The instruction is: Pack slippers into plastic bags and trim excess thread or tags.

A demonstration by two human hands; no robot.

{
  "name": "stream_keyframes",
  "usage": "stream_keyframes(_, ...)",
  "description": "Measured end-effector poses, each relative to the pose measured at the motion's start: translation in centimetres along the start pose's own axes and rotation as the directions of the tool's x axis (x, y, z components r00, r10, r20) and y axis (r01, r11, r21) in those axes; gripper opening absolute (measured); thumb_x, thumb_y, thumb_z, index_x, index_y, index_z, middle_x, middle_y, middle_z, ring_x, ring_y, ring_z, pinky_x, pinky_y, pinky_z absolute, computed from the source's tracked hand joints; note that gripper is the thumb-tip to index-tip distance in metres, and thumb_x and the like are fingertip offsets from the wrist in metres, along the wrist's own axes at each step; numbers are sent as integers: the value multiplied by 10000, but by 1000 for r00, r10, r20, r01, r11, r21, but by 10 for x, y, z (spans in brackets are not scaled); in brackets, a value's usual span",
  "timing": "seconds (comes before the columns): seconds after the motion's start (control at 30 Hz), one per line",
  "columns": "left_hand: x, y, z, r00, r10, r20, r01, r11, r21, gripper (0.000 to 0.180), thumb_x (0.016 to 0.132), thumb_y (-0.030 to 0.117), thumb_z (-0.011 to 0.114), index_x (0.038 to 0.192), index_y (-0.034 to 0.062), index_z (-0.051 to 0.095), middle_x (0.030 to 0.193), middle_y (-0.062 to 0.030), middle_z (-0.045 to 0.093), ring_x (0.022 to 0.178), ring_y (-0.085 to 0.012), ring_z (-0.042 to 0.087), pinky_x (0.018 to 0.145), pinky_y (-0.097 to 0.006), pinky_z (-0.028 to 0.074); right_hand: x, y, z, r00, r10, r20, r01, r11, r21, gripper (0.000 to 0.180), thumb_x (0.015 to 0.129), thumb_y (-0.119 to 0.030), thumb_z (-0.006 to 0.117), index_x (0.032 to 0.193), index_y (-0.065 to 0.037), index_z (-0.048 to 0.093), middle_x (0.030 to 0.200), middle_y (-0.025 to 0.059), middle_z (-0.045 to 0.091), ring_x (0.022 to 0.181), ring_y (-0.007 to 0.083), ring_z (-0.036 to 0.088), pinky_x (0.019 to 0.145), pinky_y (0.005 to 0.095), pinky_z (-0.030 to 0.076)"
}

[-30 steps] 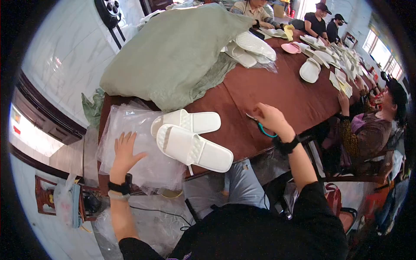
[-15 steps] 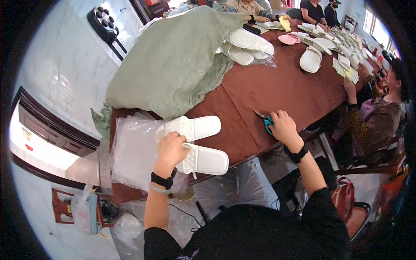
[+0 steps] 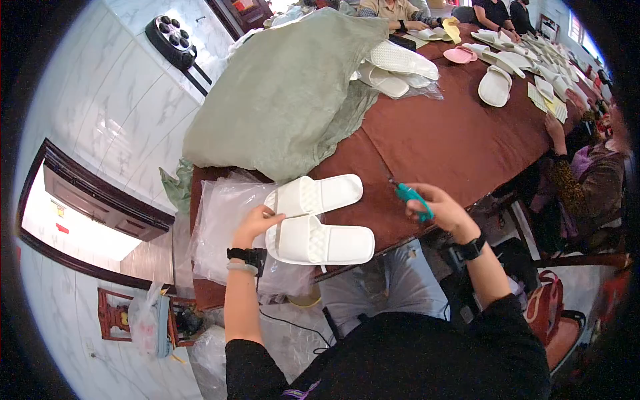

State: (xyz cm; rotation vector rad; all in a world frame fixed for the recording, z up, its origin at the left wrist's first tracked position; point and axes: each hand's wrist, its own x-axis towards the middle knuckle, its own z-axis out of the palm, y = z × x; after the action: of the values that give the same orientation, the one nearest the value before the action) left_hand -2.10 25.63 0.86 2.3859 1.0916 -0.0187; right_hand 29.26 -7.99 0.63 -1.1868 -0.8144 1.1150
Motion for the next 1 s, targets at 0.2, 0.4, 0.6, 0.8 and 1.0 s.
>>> stream_keyframes(0.2,5,-11,16,994,104,-10,-100,916,-389,314,729,190,728,895,-67,656,810,-140,675,761,-199,642,678,-307,500,24,35,60,905,185,383,-298,919,260,628,871,-575,462,1176,-27,499,915,83,608,709,170,618,653,301,517)
stream_keyframes(0.4,2,-4,16,979,53,-198,-130,908,-398,250,751,136,696,905,-59,664,810,-118,679,722,-167,633,653,-281,486,66,22,49,736,475,482,-375,880,-293,732,786,-729,431,1021,-52,578,700,43,558,569,129,553,485,271,466)
stream_keyframes(0.6,1,-1,16,984,-2,-176,-90,854,-513,215,777,107,671,917,-57,666,806,-114,681,686,-142,634,611,-253,472,106,-2,68,628,570,531,-235,789,-568,671,761,-720,497,877,-67,599,642,21,529,538,113,507,471,250,423)
stream_keyframes(0.8,-2,-13,16,975,-21,-222,-120,789,-602,221,798,135,661,941,-33,667,781,-86,679,661,-121,615,573,-244,445,120,11,85,732,498,465,-204,811,-548,435,862,-494,567,799,-66,606,615,-37,490,511,59,440,436,220,338)
stream_keyframes(1.0,-46,-40,-35,752,-340,-565,-446,370,-815,204,863,154,615,994,0,637,805,-62,656,573,-65,503,495,-204,394,80,-6,35,837,353,418,-184,901,-394,472,828,-466,629,978,-19,617,668,4,540,553,70,473,472,214,372)
